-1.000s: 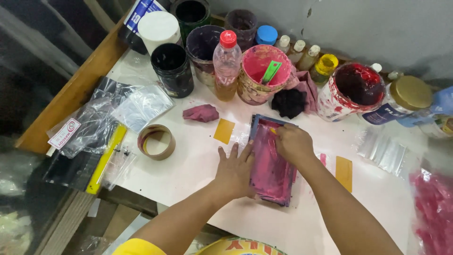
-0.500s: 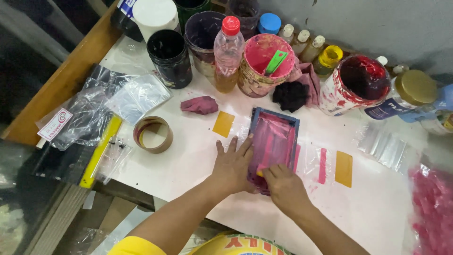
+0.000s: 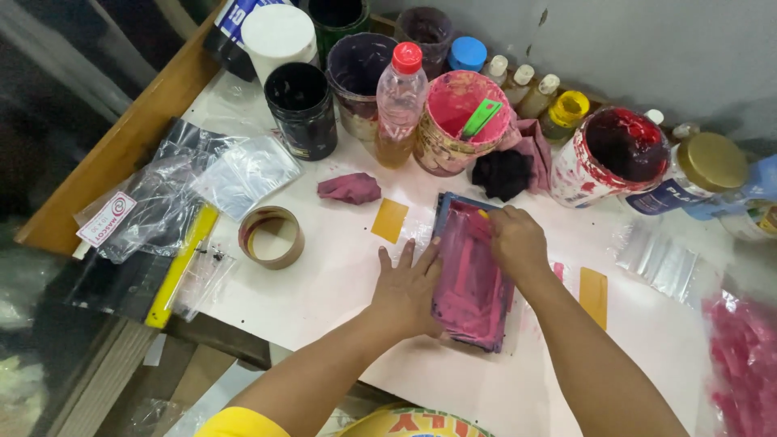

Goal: The person uses a yellow squeegee to spread pink ink evenly across a rectangular screen printing frame. They repeatedly pull the ink from one side to the other to ensure full coverage of the mesh surface.

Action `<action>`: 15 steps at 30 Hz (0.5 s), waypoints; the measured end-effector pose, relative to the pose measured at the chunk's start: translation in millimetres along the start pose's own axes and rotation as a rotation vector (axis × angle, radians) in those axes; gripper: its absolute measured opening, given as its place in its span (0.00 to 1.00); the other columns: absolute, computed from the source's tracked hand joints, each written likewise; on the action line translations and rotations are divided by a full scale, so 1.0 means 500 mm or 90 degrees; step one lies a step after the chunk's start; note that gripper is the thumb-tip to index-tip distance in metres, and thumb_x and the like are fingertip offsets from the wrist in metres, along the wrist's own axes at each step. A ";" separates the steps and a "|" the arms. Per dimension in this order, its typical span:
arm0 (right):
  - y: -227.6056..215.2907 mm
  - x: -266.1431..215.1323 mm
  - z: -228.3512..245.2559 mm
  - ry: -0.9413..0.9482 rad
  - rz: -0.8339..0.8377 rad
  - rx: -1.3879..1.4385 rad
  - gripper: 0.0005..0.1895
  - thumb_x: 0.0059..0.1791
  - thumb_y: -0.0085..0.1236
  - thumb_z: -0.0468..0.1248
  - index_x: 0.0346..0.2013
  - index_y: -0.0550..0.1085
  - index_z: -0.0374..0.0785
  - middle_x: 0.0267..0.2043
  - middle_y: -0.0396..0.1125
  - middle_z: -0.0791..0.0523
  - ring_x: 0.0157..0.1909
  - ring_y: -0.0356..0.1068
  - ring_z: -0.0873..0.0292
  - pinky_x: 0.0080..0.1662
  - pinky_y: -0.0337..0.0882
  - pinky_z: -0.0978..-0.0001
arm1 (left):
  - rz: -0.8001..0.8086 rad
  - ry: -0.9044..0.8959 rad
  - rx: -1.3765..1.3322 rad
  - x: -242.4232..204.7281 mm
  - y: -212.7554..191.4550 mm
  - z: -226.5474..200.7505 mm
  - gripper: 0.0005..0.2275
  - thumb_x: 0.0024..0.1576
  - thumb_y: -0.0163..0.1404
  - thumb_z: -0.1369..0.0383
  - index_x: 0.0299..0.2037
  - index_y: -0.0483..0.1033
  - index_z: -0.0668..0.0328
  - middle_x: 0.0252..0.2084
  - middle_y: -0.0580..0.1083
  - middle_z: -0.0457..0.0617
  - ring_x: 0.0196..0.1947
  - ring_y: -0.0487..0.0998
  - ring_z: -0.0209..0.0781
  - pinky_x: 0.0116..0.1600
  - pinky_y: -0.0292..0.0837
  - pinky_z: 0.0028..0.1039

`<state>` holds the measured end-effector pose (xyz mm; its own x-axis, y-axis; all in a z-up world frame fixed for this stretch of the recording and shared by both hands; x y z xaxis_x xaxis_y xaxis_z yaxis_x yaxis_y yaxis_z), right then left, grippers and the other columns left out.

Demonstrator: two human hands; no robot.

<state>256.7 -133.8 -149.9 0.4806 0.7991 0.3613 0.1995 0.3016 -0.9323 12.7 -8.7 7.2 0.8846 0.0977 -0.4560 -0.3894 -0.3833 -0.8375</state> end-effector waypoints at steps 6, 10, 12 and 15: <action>-0.039 0.004 0.050 -0.060 -0.043 0.000 0.10 0.52 0.43 0.39 0.38 0.75 0.51 0.31 0.65 0.60 0.39 0.71 0.56 0.43 0.71 0.70 | 0.002 -0.007 0.006 0.003 0.004 0.000 0.53 0.43 0.61 0.44 0.76 0.46 0.60 0.80 0.46 0.55 0.76 0.46 0.67 0.68 0.42 0.75; -0.017 -0.027 0.050 -0.092 -0.042 0.039 0.12 0.53 0.42 0.39 0.40 0.76 0.50 0.32 0.66 0.60 0.41 0.71 0.55 0.48 0.71 0.68 | 0.002 -0.010 -0.016 0.004 0.001 0.002 0.54 0.42 0.63 0.44 0.76 0.46 0.60 0.79 0.47 0.56 0.76 0.46 0.68 0.68 0.41 0.75; -0.040 -0.059 0.082 -0.104 0.001 0.057 0.12 0.54 0.41 0.38 0.42 0.75 0.49 0.34 0.67 0.59 0.43 0.71 0.55 0.48 0.71 0.68 | -0.009 -0.015 -0.021 0.009 0.010 0.005 0.56 0.41 0.64 0.43 0.76 0.45 0.60 0.79 0.48 0.56 0.76 0.46 0.67 0.68 0.41 0.76; -0.139 -0.150 0.181 -0.157 0.055 0.079 0.13 0.52 0.40 0.38 0.43 0.75 0.47 0.36 0.66 0.57 0.44 0.70 0.52 0.45 0.71 0.62 | -0.007 -0.016 -0.026 0.013 0.013 0.008 0.56 0.41 0.64 0.42 0.76 0.45 0.59 0.79 0.48 0.56 0.76 0.46 0.67 0.68 0.40 0.76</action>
<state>129.4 -167.7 -113.4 0.2655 0.9224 0.2807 0.0534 0.2766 -0.9595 14.8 -6.8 -2.7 0.8814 0.1252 -0.4555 -0.3689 -0.4196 -0.8294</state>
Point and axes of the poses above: each hand's wrist, its own x-axis towards the middle knuckle, its own y-axis out of the palm, z = x × y, the point moved 2 cm from there along x, towards the middle knuckle
